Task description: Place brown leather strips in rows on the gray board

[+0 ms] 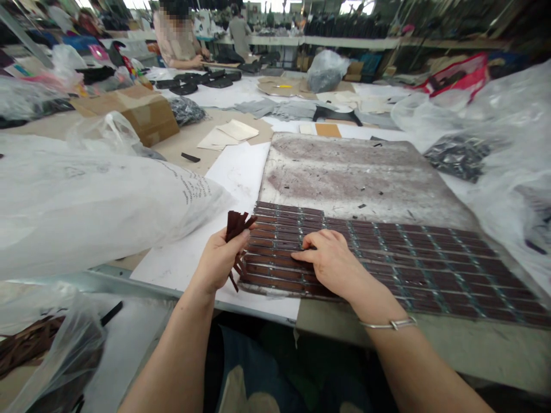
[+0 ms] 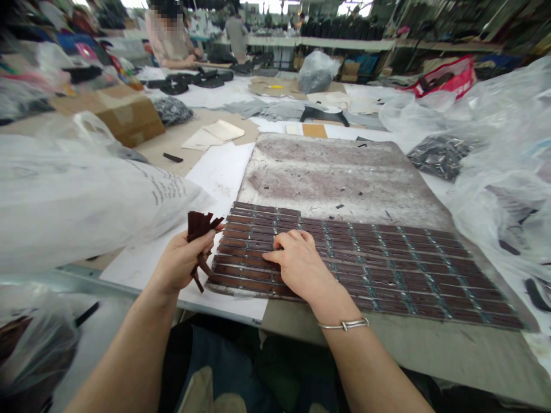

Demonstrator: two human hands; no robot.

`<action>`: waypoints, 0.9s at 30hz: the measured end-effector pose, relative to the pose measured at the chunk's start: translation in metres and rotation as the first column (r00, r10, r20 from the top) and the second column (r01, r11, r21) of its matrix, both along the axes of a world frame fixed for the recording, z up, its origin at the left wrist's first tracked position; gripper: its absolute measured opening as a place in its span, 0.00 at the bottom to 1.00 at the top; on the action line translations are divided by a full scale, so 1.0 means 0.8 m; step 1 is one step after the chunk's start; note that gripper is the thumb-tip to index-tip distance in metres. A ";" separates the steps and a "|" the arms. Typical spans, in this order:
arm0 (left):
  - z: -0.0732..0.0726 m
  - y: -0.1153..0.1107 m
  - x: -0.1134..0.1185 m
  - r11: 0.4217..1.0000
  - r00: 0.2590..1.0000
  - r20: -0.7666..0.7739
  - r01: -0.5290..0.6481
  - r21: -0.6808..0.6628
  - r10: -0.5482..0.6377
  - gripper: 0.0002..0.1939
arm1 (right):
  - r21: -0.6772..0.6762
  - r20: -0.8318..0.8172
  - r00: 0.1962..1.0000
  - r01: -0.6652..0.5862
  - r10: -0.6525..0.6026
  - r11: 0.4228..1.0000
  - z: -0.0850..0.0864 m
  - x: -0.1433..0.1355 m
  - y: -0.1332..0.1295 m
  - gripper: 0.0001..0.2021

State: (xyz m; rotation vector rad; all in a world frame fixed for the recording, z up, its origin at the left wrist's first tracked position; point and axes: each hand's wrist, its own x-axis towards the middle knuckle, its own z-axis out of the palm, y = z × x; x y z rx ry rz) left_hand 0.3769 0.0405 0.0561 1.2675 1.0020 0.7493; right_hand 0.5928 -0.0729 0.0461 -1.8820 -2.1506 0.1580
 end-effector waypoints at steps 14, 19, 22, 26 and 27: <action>0.007 -0.004 0.036 0.898 0.898 0.026 0.439 -0.028 -0.439 0.17 | -0.278 -0.929 0.209 0.153 -0.306 0.948 0.013 -0.025 0.016 0.23; 0.007 -0.007 0.043 0.895 0.895 -0.001 0.445 -0.022 -0.445 0.13 | -0.306 -0.907 0.238 0.193 -0.347 0.932 0.013 -0.028 0.021 0.14; 0.006 -0.006 0.043 0.905 0.905 -0.027 0.426 0.006 -0.425 0.16 | -0.291 -0.888 0.283 0.267 -0.363 0.919 0.008 -0.026 0.024 0.12; -0.002 0.000 0.038 0.945 0.944 -0.050 0.326 0.024 -0.325 0.20 | -0.267 -0.840 0.367 0.362 -0.400 0.893 -0.002 -0.020 0.027 0.12; -0.004 0.002 0.036 0.958 0.957 -0.051 0.287 0.023 -0.286 0.21 | -0.262 -0.823 0.395 0.375 -0.409 0.889 -0.005 -0.019 0.028 0.12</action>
